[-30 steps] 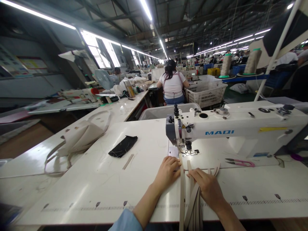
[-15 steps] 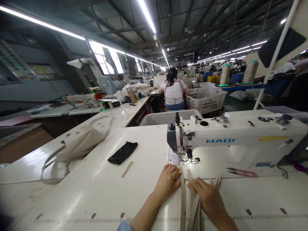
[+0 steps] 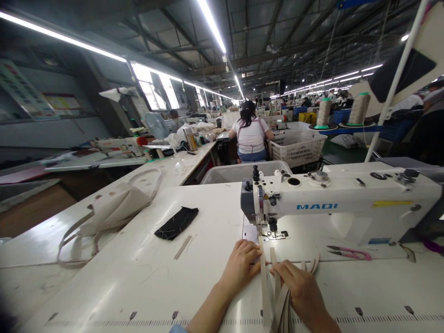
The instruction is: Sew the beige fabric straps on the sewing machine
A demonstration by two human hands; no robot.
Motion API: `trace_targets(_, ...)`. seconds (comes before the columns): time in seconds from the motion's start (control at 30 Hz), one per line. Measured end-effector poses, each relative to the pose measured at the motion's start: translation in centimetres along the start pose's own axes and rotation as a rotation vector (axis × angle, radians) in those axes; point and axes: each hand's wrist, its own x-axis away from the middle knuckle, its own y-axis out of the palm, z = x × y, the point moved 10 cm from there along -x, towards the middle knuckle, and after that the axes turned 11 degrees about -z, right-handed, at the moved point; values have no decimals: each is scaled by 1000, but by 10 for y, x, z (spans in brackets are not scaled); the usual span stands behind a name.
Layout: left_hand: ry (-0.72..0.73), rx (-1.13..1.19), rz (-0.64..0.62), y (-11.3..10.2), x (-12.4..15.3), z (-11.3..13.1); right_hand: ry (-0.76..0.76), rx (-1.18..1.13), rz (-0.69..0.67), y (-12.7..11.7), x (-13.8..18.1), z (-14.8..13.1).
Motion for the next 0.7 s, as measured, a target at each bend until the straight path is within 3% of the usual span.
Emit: trace_targets(0.7,-24,-27,-35,3,0,-2,-8,-22,9,0,2,2)
